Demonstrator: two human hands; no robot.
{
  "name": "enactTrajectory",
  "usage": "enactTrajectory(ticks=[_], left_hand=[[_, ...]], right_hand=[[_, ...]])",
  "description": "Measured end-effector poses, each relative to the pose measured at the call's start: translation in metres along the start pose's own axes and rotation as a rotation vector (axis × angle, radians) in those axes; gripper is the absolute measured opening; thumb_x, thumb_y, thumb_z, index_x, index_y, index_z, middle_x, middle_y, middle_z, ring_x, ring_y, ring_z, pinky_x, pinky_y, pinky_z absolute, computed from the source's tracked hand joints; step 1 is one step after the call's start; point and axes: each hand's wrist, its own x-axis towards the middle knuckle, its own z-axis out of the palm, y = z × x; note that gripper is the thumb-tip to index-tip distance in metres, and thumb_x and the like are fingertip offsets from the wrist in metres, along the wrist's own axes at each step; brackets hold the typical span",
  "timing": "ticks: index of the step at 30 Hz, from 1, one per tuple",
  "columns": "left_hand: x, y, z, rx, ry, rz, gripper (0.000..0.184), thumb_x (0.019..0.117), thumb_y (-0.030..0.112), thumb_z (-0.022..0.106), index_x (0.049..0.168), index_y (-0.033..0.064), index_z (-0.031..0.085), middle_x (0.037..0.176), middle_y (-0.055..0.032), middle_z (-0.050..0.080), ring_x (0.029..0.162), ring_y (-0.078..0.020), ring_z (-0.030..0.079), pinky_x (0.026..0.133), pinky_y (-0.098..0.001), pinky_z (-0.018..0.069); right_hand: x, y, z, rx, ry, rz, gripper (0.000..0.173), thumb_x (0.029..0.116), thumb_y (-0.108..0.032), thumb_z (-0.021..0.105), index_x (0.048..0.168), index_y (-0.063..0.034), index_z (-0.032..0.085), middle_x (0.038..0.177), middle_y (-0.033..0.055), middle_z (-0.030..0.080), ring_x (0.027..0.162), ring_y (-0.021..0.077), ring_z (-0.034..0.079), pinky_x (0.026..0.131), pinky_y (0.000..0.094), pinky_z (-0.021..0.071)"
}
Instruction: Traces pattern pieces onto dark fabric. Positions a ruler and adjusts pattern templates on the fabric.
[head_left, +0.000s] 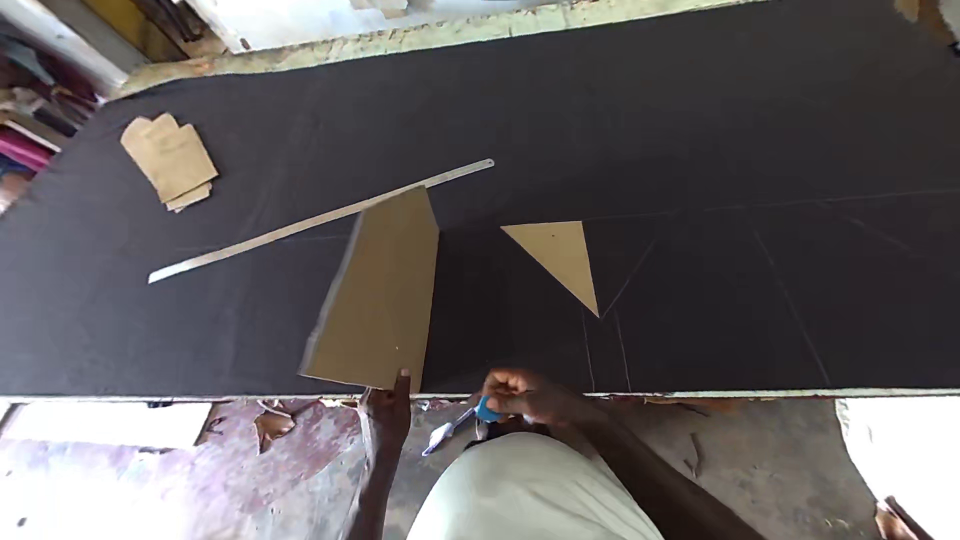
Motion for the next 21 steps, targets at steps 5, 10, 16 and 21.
enactTrajectory(ticks=[5,10,16,21], left_hand=[[0.016,-0.02,-0.009,-0.453,0.132,-0.296,0.031,0.1018,0.015,0.065,0.128,-0.0007,0.057,0.102,-0.0125,0.073,0.077,-0.0209,0.074,0.069,-0.0406,0.0656],[0.036,-0.062,-0.013,-0.746,0.166,-0.629,0.035,0.1027,0.016,0.063,0.135,0.007,0.053,0.105,-0.0163,0.072,0.078,-0.0272,0.074,0.067,-0.0442,0.0645],[0.046,-0.079,-0.014,-0.754,0.144,-0.824,0.035,0.1006,0.017,0.066,0.13,0.004,0.053,0.1,-0.0163,0.071,0.071,-0.024,0.072,0.064,-0.0392,0.0633],[0.048,-0.077,-0.026,-0.604,0.053,-0.893,0.04,0.1008,0.029,0.067,0.127,0.0016,0.054,0.093,-0.0181,0.073,0.069,-0.0248,0.073,0.062,-0.0376,0.0632]], right_hand=[[-0.052,0.022,-0.049,0.086,0.32,0.085,0.017,0.1011,-0.018,0.061,0.111,-0.0044,0.065,0.115,0.0124,0.073,0.093,0.0232,0.071,0.079,0.0394,0.0603],[-0.083,0.033,-0.075,0.199,0.555,0.025,0.013,0.1027,-0.011,0.056,0.107,-0.0017,0.065,0.116,0.0203,0.072,0.094,0.0308,0.073,0.079,0.0426,0.0625],[-0.082,0.041,-0.068,0.288,0.613,0.024,0.012,0.1019,-0.007,0.056,0.105,0.0003,0.065,0.113,0.0237,0.072,0.09,0.0325,0.074,0.076,0.043,0.0634],[-0.064,0.044,-0.058,0.36,0.628,0.056,0.012,0.1017,-0.008,0.057,0.105,-0.0003,0.066,0.109,0.0236,0.072,0.087,0.0318,0.074,0.074,0.0419,0.0633]])
